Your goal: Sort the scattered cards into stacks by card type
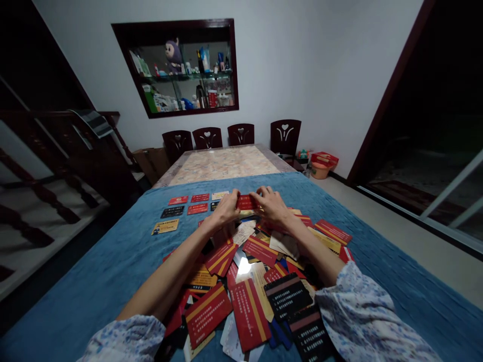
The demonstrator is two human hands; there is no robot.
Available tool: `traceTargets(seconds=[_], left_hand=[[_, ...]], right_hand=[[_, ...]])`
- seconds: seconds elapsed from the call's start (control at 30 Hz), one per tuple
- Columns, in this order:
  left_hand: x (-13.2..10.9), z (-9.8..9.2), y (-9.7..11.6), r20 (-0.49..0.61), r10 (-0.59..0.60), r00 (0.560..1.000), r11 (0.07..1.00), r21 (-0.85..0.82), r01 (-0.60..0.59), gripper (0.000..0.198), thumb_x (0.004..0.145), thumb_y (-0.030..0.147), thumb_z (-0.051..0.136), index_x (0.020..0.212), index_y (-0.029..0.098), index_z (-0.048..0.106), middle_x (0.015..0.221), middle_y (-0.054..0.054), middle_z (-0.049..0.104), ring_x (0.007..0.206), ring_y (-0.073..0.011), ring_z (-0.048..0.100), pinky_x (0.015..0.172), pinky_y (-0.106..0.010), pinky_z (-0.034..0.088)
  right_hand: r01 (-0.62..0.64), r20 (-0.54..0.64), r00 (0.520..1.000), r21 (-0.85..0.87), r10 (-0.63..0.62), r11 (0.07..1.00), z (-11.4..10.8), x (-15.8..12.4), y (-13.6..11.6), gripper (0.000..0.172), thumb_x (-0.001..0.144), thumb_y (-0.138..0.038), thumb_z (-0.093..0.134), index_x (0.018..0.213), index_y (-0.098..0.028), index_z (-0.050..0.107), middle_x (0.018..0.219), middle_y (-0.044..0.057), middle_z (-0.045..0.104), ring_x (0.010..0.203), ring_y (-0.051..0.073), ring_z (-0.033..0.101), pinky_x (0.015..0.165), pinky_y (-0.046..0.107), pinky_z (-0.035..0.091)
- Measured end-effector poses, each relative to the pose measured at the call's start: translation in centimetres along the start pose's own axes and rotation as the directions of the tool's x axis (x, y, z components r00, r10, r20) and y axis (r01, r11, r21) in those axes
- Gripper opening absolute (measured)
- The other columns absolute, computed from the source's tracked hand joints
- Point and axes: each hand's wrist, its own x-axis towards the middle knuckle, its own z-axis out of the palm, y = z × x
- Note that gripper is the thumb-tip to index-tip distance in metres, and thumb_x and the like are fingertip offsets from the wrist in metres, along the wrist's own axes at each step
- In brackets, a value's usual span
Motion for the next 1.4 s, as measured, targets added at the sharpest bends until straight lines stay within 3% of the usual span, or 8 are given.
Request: traceTargets(seconds=[0.4,0.6,0.83,1.0,1.17,1.4], left_hand=[[-2.2,-0.9,-4.1,0.013,0.05,0.999,0.997,0.063,-0.051,0.036,0.077,0.016,0.06,0.111,0.016,0.052,0.116,-0.014,0.061,0.111,-0.0289,0.053,0.093,-0.039,0.044],[-3.4,-1.9,-6.3,0.032,-0.012,0.999,0.994,0.11,0.009,0.037,0.079,0.022,0.06,0.116,0.019,0.052,0.126,-0.013,0.054,0.119,-0.0298,0.045,0.095,-0.044,0.043],[-4.2,-3.6,-8.7,0.064,-0.062,0.996,0.985,0.163,0.051,0.036,0.078,0.024,0.063,0.114,0.02,0.057,0.125,-0.012,0.057,0.123,-0.0323,0.041,0.1,-0.049,0.036],[-4.6,-4.4,-11.0,0.062,-0.088,0.994,0.981,0.18,0.075,0.039,0.075,0.021,0.065,0.114,0.02,0.061,0.127,-0.012,0.059,0.127,-0.0357,0.038,0.101,-0.052,0.034],[-4.6,-4.4,-13.5,0.029,-0.122,0.992,0.974,0.197,0.114,0.037,0.072,0.018,0.065,0.109,0.022,0.064,0.128,-0.012,0.06,0.13,-0.0386,0.036,0.1,-0.053,0.034],[-4.6,-4.3,-15.8,0.061,-0.193,0.979,0.953,0.249,0.172,0.034,0.073,0.018,0.062,0.106,0.022,0.064,0.127,-0.013,0.06,0.129,-0.0392,0.036,0.098,-0.055,0.034]], right_hand=[[0.091,0.102,0.991,-0.004,-0.09,0.996,-0.4,2.2,-2.2,0.049,0.088,-0.039,0.062,0.133,-0.02,0.054,0.129,0.016,0.056,0.112,0.03,0.044,0.078,0.035,0.037],[0.123,0.121,0.985,0.018,-0.124,0.992,-0.5,3.9,-4.2,0.048,0.087,-0.041,0.063,0.131,-0.022,0.056,0.127,0.016,0.055,0.112,0.031,0.044,0.079,0.036,0.038],[0.165,0.179,0.969,0.058,-0.173,0.985,-0.5,6.7,-6.9,0.046,0.087,-0.042,0.063,0.128,-0.022,0.057,0.127,0.016,0.055,0.112,0.031,0.043,0.081,0.038,0.04],[0.183,0.238,0.951,0.079,-0.196,0.98,-0.7,8.4,-8.9,0.033,0.088,-0.04,0.061,0.116,-0.021,0.062,0.127,0.015,0.056,0.112,0.03,0.045,0.082,0.037,0.041],[0.174,0.261,0.945,0.109,-0.196,0.979,0.1,10.2,-10.4,0.032,0.088,-0.038,0.059,0.116,-0.021,0.062,0.129,0.014,0.056,0.114,0.031,0.044,0.082,0.04,0.042],[0.185,0.307,0.927,0.128,-0.216,0.974,1.9,12.5,-11.9,0.038,0.087,-0.042,0.059,0.12,-0.024,0.063,0.132,0.014,0.055,0.117,0.033,0.044,0.085,0.044,0.044]])
